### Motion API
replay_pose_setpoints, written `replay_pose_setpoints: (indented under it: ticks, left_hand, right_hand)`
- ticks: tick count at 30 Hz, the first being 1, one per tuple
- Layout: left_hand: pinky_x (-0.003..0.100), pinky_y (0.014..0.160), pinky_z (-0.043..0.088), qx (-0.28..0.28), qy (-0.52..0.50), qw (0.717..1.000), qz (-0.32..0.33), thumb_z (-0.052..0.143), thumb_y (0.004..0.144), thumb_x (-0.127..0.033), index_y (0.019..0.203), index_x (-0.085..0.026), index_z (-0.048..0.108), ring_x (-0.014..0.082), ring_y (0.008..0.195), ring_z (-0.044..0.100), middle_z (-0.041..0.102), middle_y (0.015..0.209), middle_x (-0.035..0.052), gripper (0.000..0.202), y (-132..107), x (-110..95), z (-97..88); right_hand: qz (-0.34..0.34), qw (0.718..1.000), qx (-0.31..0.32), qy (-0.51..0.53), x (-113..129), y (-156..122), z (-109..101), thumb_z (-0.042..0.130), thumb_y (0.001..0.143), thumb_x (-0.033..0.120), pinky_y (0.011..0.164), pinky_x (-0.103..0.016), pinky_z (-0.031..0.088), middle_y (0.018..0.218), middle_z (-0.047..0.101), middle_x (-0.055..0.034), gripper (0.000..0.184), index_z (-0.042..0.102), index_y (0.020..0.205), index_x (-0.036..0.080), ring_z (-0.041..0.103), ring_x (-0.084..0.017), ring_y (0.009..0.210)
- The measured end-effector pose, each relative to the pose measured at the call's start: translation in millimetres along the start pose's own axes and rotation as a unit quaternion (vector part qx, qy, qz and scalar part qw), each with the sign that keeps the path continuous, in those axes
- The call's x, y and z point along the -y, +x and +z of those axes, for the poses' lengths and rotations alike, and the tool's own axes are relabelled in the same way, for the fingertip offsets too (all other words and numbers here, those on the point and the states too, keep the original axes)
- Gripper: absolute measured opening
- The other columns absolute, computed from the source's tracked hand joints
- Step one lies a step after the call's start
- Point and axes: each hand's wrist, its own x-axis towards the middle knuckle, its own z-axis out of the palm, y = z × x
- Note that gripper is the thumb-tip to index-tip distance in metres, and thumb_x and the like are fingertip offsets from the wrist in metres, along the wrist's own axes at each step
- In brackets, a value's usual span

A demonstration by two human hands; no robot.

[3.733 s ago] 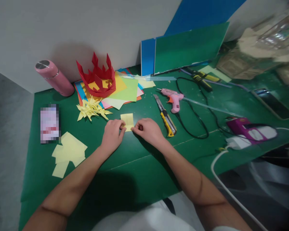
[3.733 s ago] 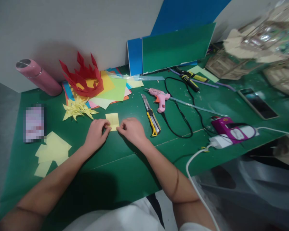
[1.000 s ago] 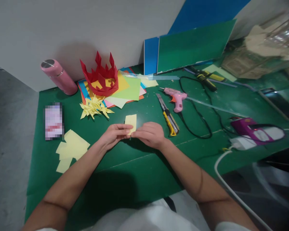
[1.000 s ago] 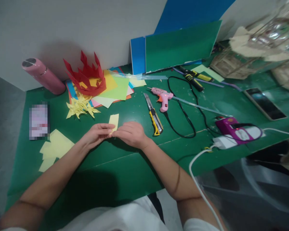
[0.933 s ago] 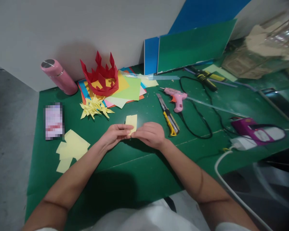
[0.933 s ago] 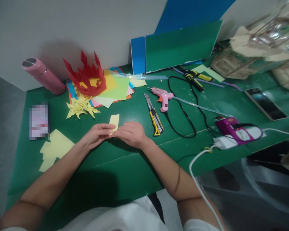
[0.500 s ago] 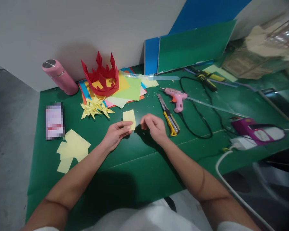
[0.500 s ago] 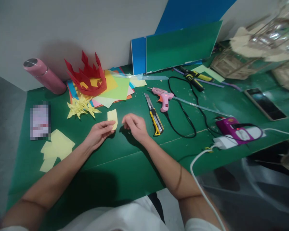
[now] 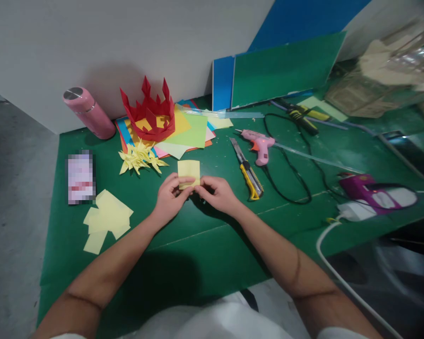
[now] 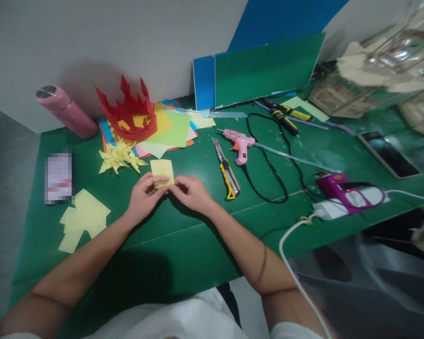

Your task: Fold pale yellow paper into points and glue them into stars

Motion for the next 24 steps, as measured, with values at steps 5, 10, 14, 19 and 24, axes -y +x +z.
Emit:
replay_pose_setpoints:
  ticks: [5, 10, 14, 19, 24]
  left_hand:
    - [0.023, 0.063, 0.058, 0.002, -0.032, 0.999, -0.034, 0.074, 0.071, -0.039, 0.089, -0.018, 0.072, 0.0078, 0.063, 0.063, 0.052, 0.085, -0.0003, 0.027, 1.5, -2.0, -2.1]
    - [0.022, 0.063, 0.058, 0.034, -0.055, 0.995, -0.077, 0.072, 0.073, -0.038, 0.094, -0.019, 0.073, 0.0105, 0.065, 0.068, 0.053, 0.084, -0.0002, 0.029, 3.3, -0.1, -6.8]
    - [0.028, 0.075, 0.059, 0.049, -0.091, 0.989, -0.106, 0.071, 0.073, -0.038, 0.097, -0.018, 0.071, 0.0141, 0.075, 0.07, 0.06, 0.095, 0.0034, 0.031, 3.9, 1.1, -8.0]
    - [0.032, 0.083, 0.056, 0.015, -0.18, 0.979, -0.09, 0.076, 0.069, -0.034, 0.117, -0.022, 0.056, 0.0152, 0.087, 0.067, 0.062, 0.116, 0.008, 0.053, 5.9, 4.1, -4.5]
    - [0.023, 0.067, 0.055, -0.008, -0.191, 0.978, -0.09, 0.08, 0.065, -0.032, 0.117, -0.021, 0.049, 0.0103, 0.07, 0.065, 0.066, 0.09, 0.0025, 0.062, 7.4, 7.0, -1.3]
  right_hand:
    - [0.027, 0.999, 0.011, 0.031, 2.3, 0.2, -1.6, 0.052, 0.085, 0.049, 0.051, -0.024, 0.03, 0.05, 0.047, 0.0037, 0.038, 0.048, 0.06, 0.02, 0.039, -0.009, 0.05]
    - [0.045, 0.993, 0.029, 0.107, 3.8, 1.5, -6.8, 0.052, 0.083, 0.055, 0.05, -0.023, 0.03, 0.047, 0.045, 0.0047, 0.045, 0.047, 0.056, 0.02, 0.038, -0.009, 0.047]
    - [0.056, 0.992, 0.005, 0.111, 2.6, 1.8, -7.9, 0.054, 0.082, 0.053, 0.05, -0.023, 0.03, 0.047, 0.044, 0.0052, 0.043, 0.048, 0.056, 0.019, 0.038, -0.008, 0.047]
    - [0.071, 0.992, -0.034, 0.097, 2.5, 2.7, -4.8, 0.055, 0.081, 0.049, 0.048, -0.023, 0.03, 0.047, 0.045, 0.005, 0.038, 0.049, 0.058, 0.019, 0.038, -0.008, 0.045]
    - [0.058, 0.994, -0.013, 0.097, 3.8, 1.7, 0.4, 0.058, 0.08, 0.049, 0.047, -0.022, 0.031, 0.047, 0.049, 0.0042, 0.038, 0.051, 0.059, 0.018, 0.039, -0.007, 0.045]
